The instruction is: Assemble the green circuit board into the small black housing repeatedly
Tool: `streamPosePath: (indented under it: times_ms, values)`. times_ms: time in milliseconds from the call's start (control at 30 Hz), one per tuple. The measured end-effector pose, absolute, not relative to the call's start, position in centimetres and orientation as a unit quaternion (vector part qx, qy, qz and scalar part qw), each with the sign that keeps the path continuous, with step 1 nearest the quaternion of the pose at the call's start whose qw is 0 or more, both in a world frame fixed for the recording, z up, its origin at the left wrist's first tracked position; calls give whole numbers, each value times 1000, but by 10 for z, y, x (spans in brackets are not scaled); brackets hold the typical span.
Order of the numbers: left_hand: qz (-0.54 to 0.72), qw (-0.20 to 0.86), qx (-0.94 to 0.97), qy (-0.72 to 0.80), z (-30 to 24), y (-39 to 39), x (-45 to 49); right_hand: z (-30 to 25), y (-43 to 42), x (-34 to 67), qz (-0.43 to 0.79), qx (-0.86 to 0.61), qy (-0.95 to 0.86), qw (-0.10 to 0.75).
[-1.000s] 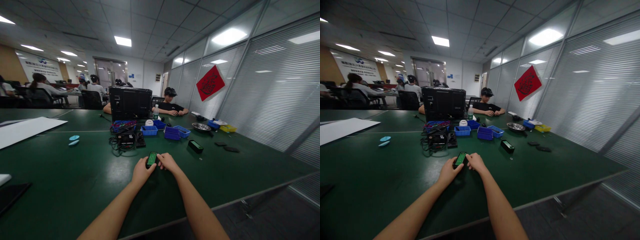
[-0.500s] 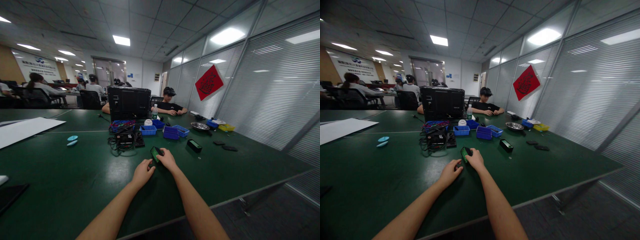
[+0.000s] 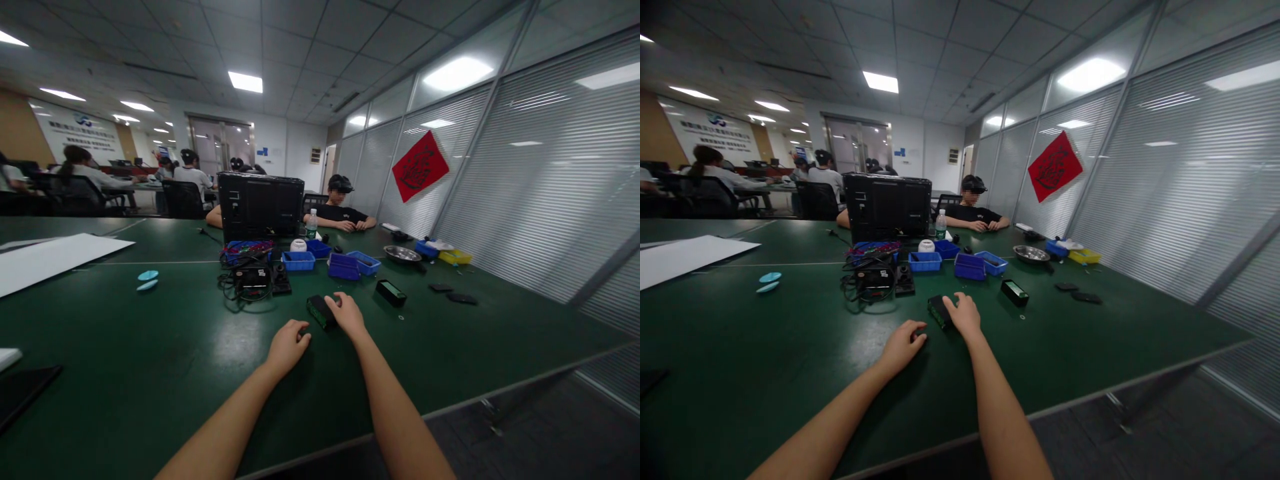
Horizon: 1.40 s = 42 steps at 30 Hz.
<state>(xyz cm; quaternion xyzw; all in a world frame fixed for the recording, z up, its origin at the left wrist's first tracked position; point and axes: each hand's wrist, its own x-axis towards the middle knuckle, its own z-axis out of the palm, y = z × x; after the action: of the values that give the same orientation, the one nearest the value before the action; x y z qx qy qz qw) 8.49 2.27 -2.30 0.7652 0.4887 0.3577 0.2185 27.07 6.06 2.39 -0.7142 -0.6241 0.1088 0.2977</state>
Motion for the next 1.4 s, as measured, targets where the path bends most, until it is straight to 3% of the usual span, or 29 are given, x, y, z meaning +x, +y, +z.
streamPosePath:
  times_ms: [200,500,1000,1400]
  values:
    - [356,229,761,491,-22,23,85,26,64,277,114,-722,-590,343]
    - [392,233,714,531,-21,28,85,11,53,243,51,-705,-681,191]
    - [426,282,656,556,-27,37,82,3,36,209,-5,-676,-712,189]
    - [446,198,706,513,-16,30,79,8,39,202,198,-646,-675,296]
